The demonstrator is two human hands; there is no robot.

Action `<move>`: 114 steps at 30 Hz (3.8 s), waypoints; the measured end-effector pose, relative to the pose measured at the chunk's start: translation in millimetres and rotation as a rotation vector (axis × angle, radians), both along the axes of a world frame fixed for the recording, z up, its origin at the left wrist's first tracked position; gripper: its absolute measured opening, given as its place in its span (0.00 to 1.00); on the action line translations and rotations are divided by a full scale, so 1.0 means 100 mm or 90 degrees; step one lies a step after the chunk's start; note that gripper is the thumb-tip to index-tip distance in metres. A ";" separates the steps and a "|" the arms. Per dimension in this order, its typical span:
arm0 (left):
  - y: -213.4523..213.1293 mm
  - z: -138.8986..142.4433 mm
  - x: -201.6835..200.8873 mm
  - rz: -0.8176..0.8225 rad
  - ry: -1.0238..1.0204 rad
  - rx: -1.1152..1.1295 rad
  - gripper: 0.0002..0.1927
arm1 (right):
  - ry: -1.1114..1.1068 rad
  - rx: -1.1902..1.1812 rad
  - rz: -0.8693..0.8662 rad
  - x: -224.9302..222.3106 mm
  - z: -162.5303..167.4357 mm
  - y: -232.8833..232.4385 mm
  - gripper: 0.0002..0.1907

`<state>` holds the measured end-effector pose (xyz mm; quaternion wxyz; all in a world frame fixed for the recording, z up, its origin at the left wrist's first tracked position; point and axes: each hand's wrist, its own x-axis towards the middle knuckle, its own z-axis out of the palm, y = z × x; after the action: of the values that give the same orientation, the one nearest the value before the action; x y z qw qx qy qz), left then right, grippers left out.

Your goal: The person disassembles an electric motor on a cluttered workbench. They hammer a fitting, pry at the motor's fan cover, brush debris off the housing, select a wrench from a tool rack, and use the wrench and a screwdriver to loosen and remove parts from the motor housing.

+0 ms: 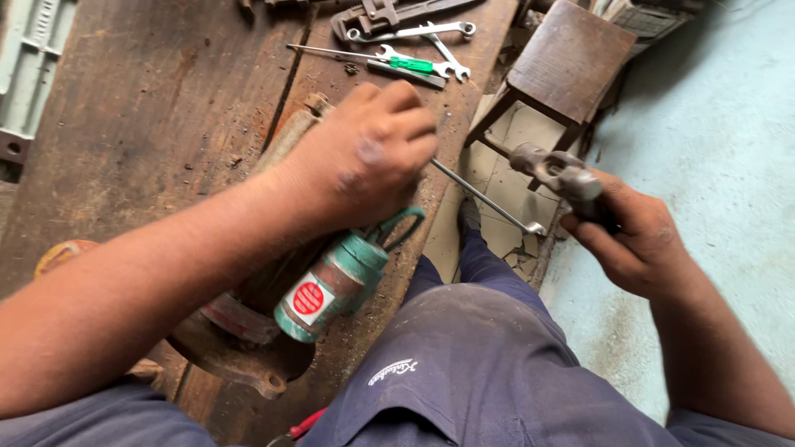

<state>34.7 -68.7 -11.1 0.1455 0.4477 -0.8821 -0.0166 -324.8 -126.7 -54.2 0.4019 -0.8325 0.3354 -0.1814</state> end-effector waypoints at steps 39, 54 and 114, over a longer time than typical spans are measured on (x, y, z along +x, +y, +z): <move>0.04 -0.02 0.10 0.079 0.039 0.081 0.07 | -0.119 -0.198 0.003 -0.17 -0.41 0.53 0.23; 0.03 -0.06 0.10 0.079 0.030 0.069 0.06 | -0.169 -0.221 -0.095 -0.16 -0.72 0.72 0.20; 0.03 0.01 0.06 0.056 -0.026 0.058 0.09 | -0.286 -0.048 -0.214 0.17 -1.76 1.02 0.12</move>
<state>40.9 -65.4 -9.9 0.1073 0.4926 -0.8626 -0.0411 -308.0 -25.0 -229.8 0.3994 -0.7185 0.3642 -0.4377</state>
